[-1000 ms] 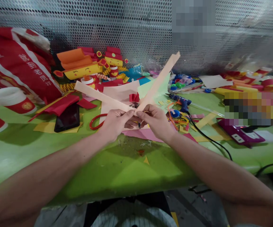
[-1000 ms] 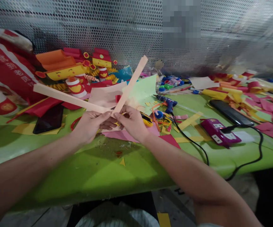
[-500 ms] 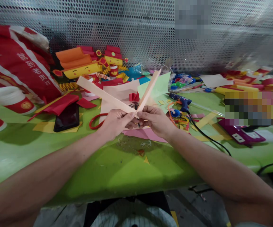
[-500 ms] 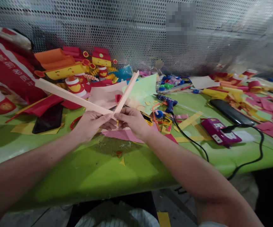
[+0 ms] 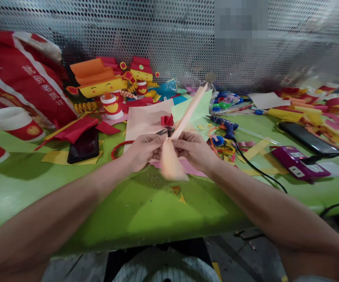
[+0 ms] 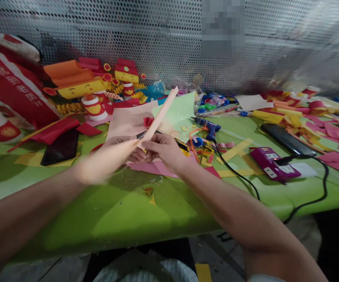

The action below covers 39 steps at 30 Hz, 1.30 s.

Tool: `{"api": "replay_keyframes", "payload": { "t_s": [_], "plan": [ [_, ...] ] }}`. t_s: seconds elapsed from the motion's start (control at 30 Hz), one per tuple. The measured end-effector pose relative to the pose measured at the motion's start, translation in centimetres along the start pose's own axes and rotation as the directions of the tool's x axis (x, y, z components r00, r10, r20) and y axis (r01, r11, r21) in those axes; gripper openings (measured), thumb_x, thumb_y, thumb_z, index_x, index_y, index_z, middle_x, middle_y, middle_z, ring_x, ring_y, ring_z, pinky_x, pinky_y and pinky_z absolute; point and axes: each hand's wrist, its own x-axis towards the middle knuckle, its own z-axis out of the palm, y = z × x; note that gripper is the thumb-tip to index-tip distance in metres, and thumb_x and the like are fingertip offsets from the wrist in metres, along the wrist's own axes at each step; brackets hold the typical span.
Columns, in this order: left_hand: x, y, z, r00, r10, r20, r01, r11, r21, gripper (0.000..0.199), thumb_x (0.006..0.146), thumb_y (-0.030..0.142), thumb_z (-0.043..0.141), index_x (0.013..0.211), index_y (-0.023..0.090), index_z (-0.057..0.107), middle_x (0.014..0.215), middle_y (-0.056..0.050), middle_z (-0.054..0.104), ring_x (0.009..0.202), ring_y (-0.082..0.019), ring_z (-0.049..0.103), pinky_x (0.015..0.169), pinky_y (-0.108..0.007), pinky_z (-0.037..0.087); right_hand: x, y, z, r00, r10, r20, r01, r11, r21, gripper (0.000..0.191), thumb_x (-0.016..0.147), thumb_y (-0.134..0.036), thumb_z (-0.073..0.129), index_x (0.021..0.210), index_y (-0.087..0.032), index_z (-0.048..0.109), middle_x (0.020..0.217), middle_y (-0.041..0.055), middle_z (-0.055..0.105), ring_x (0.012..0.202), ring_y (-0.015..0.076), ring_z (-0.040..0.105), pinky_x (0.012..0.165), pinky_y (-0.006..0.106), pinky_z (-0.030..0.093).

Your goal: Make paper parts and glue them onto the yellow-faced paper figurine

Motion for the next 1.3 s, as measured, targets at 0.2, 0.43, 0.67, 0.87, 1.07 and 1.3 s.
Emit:
{"api": "replay_keyframes", "payload": {
  "t_s": [0.2, 0.43, 0.67, 0.87, 1.07, 1.3],
  "plan": [
    [-0.4, -0.3, 0.7, 0.996, 0.058, -0.062, -0.053, 0.996, 0.076, 0.026, 0.07, 0.036, 0.073, 0.067, 0.013, 0.06, 0.058, -0.003, 0.068, 0.051, -0.011, 0.062, 0.052, -0.02, 0.049, 0.1, 0.4, 0.3, 0.998, 0.034, -0.05, -0.03, 0.996, 0.086, 0.035, 0.051, -0.038, 0.081, 0.066, -0.017, 0.058, 0.057, -0.0035, 0.061, 0.05, 0.0084, 0.054, 0.05, 0.023, 0.044],
    [-0.4, -0.4, 0.8, 0.993, 0.072, -0.089, -0.071, 0.997, 0.013, 0.027, 0.074, 0.038, 0.068, 0.065, 0.014, 0.059, 0.055, -0.001, 0.065, 0.046, -0.01, 0.059, 0.047, -0.019, 0.046, 0.0, 0.5, 0.5, 1.0, 0.009, -0.012, -0.009, 0.999, 0.048, 0.032, 0.059, -0.041, 0.078, 0.064, -0.018, 0.055, 0.054, -0.0041, 0.056, 0.048, 0.0084, 0.05, 0.05, 0.025, 0.043],
    [-0.2, -0.5, 0.6, 0.994, 0.11, -0.024, -0.111, 0.993, -0.047, 0.025, 0.074, 0.035, 0.069, 0.064, 0.015, 0.058, 0.053, 0.0, 0.064, 0.048, -0.009, 0.06, 0.05, -0.019, 0.049, 0.0, 0.5, 0.1, 1.0, -0.002, 0.011, 0.001, 0.998, 0.063, 0.036, 0.057, -0.043, 0.079, 0.064, -0.018, 0.054, 0.054, -0.0036, 0.056, 0.048, 0.009, 0.051, 0.05, 0.026, 0.043],
    [-0.3, -0.6, 1.2, 0.987, 0.098, -0.127, -0.096, 0.995, 0.02, 0.025, 0.078, 0.033, 0.066, 0.065, 0.015, 0.056, 0.052, 0.001, 0.063, 0.046, -0.01, 0.059, 0.046, -0.019, 0.047, 0.1, 0.7, 0.6, 0.999, -0.047, -0.003, 0.047, 0.994, 0.094, 0.039, 0.056, -0.044, 0.081, 0.06, -0.017, 0.053, 0.05, -0.0034, 0.056, 0.046, 0.008, 0.048, 0.048, 0.025, 0.04],
    [-0.5, -0.7, 1.7, 0.97, 0.134, -0.203, -0.123, 0.99, 0.066, 0.024, 0.082, 0.026, 0.061, 0.061, 0.015, 0.054, 0.048, 0.002, 0.059, 0.04, -0.007, 0.054, 0.042, -0.016, 0.042, 0.0, 0.9, 1.1, 0.996, -0.081, -0.038, 0.085, 0.991, 0.099, 0.039, 0.052, -0.047, 0.081, 0.056, -0.016, 0.059, 0.047, -0.0029, 0.057, 0.044, 0.0072, 0.048, 0.045, 0.023, 0.039],
    [-0.4, -0.9, 1.7, 0.958, 0.165, -0.234, -0.142, 0.983, 0.112, 0.021, 0.082, 0.024, 0.059, 0.064, 0.015, 0.054, 0.049, 0.003, 0.058, 0.041, -0.006, 0.053, 0.043, -0.016, 0.042, 0.0, 1.1, 1.0, 0.999, -0.039, -0.021, 0.042, 0.991, 0.13, 0.034, 0.055, -0.043, 0.081, 0.057, -0.017, 0.06, 0.051, -0.0023, 0.061, 0.049, 0.0094, 0.054, 0.052, 0.025, 0.047]
  ]
}}
